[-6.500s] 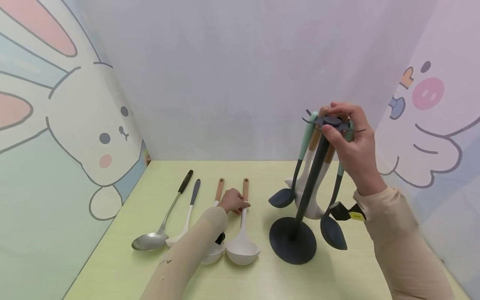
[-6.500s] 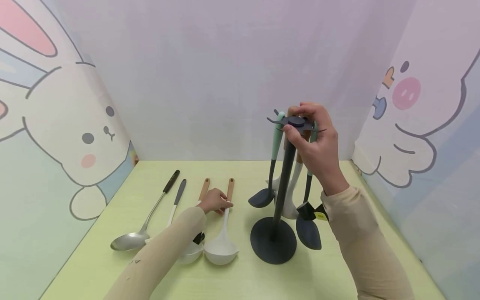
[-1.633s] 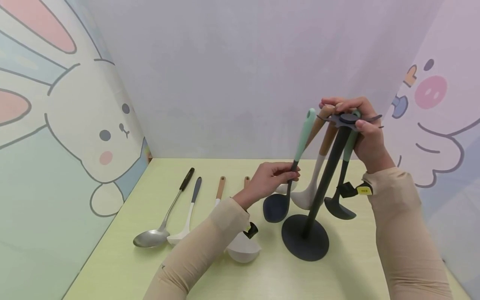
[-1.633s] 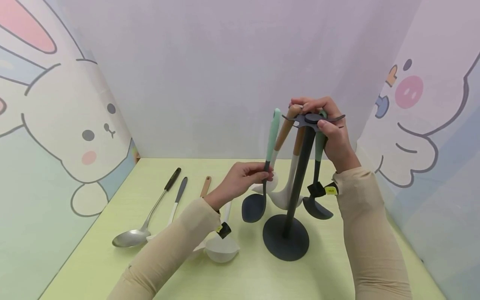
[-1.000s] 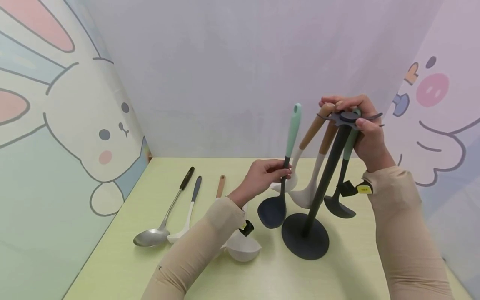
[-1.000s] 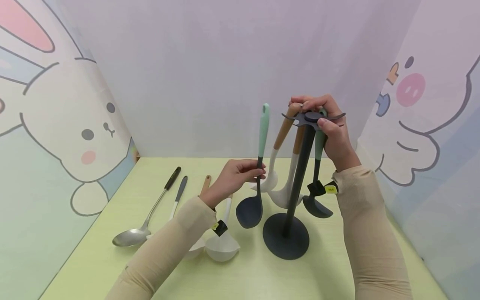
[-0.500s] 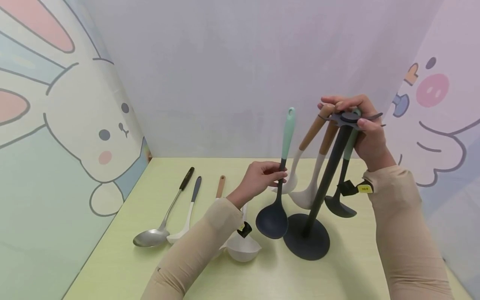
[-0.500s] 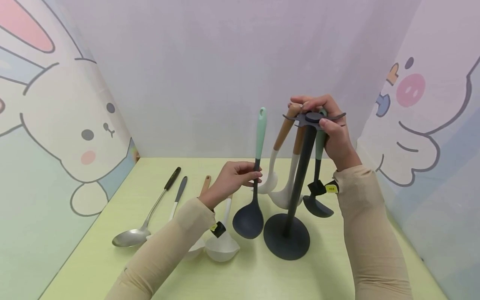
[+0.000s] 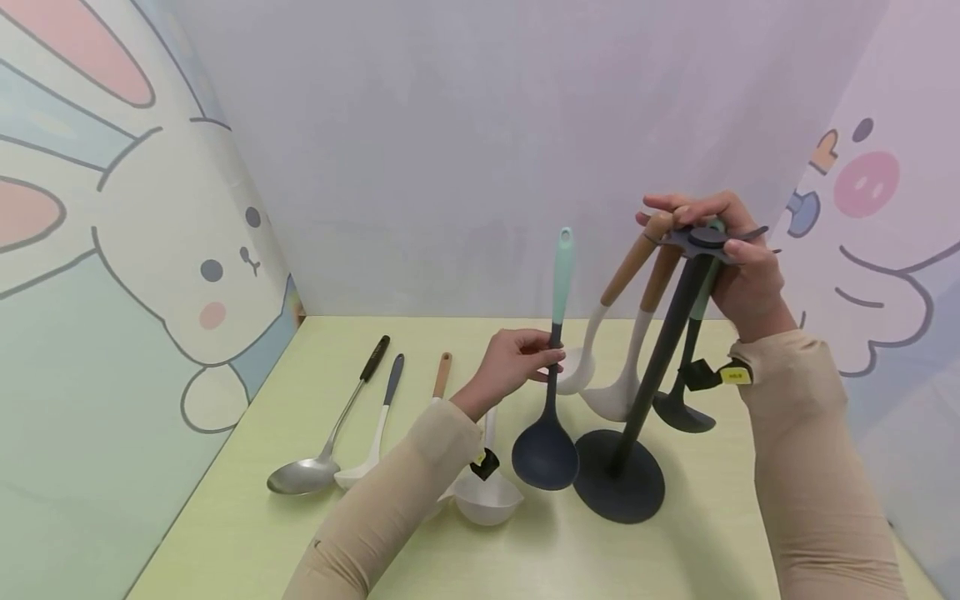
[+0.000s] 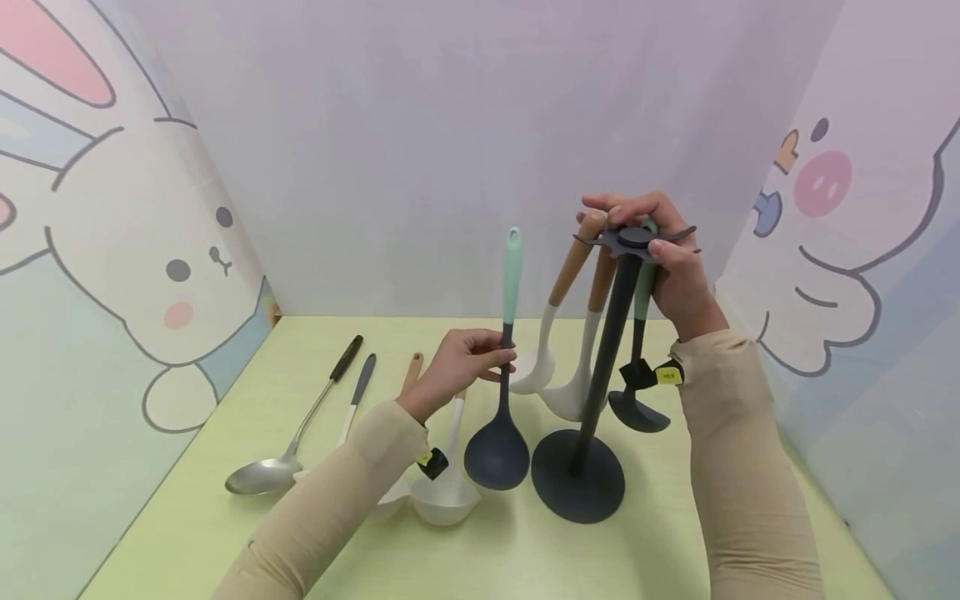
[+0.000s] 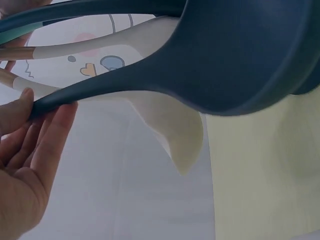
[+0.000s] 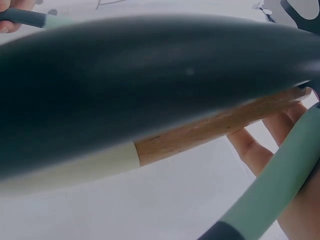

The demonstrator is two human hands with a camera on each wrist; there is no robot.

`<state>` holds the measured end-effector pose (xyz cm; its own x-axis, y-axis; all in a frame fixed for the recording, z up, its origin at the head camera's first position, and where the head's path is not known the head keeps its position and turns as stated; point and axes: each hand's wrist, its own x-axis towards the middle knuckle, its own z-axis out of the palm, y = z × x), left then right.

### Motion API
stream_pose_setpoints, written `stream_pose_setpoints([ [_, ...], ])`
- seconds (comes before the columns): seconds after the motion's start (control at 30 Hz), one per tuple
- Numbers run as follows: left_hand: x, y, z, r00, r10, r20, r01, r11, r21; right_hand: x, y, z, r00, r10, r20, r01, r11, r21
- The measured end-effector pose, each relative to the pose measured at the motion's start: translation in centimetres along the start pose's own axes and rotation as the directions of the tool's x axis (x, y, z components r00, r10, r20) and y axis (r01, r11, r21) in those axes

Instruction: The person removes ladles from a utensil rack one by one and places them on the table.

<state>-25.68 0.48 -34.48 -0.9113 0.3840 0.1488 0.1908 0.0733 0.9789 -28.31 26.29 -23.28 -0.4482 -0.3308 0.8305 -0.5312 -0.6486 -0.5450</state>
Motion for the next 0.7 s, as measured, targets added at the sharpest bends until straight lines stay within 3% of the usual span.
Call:
stream_pose_setpoints([
  [0.7, 0.4, -4.6, -1.1, 0.994, -0.077, -0.084, 0.074, 0.996, -0.041, 0.0, 0.1, -0.1, 0.999, -0.012, 0.038, 0.011, 0.999, 0.03],
])
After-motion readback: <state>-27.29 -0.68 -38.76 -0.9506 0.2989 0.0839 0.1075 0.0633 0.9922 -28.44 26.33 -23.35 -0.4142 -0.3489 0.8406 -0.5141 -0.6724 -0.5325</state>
